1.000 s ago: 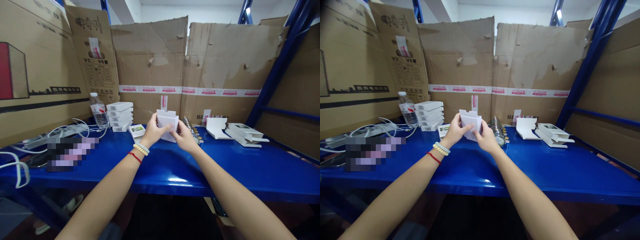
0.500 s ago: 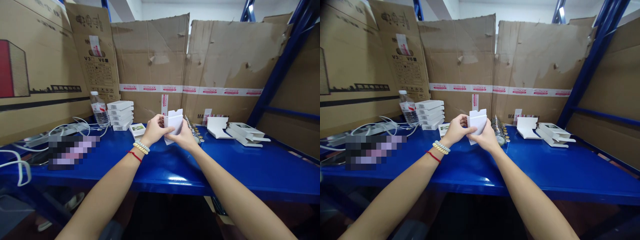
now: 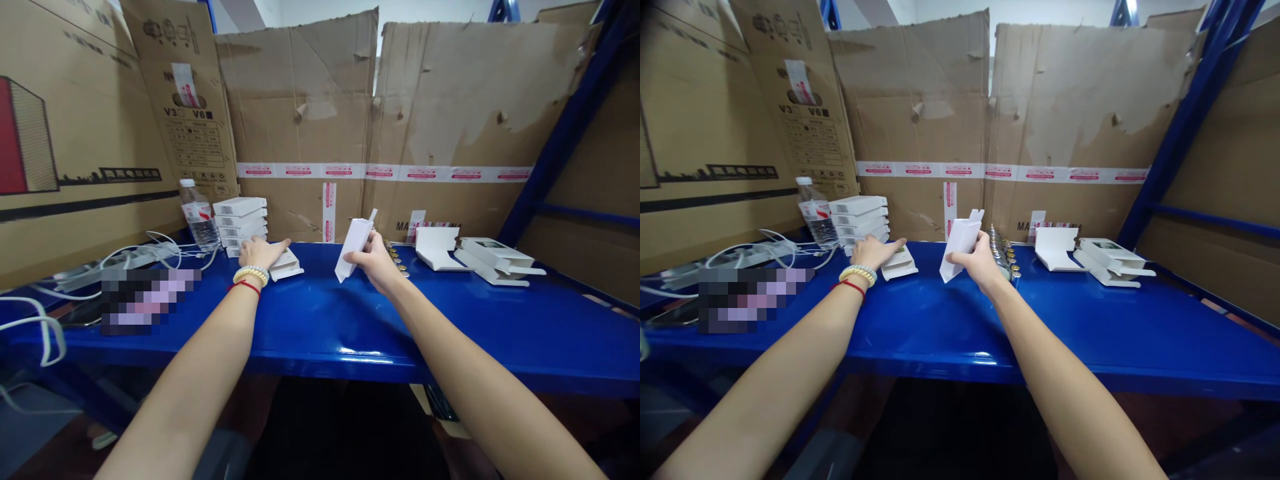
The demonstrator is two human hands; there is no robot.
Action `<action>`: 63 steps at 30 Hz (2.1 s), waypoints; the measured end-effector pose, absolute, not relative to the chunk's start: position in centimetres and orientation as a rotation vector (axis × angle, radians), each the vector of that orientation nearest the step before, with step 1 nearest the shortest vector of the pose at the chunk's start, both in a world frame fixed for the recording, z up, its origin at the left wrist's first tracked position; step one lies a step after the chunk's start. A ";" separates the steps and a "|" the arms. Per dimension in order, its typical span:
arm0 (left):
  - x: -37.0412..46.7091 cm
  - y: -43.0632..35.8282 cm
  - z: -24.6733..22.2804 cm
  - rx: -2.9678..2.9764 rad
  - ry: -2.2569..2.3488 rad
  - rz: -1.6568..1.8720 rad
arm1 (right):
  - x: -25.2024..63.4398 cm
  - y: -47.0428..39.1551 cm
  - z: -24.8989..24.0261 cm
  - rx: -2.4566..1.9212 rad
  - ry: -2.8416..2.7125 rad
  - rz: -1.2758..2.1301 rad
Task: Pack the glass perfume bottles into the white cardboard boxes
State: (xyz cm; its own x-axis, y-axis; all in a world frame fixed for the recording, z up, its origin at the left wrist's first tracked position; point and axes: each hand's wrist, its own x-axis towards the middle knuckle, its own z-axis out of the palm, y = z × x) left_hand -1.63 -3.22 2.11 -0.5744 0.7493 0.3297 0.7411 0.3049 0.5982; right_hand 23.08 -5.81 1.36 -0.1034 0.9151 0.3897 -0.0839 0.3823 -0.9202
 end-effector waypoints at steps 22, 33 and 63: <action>1.5 -3.5 1.5 2.394 1.325 1.135 | 25.4 -6.8 3.7 -0.451 -1.228 1.049; 3.6 -4.8 2.1 2.633 1.125 1.111 | 25.5 -7.6 4.1 -0.459 -1.285 1.117; 1.1 -3.7 3.5 1.387 1.420 1.752 | 21.3 -6.9 -0.5 -1.412 -2.235 0.060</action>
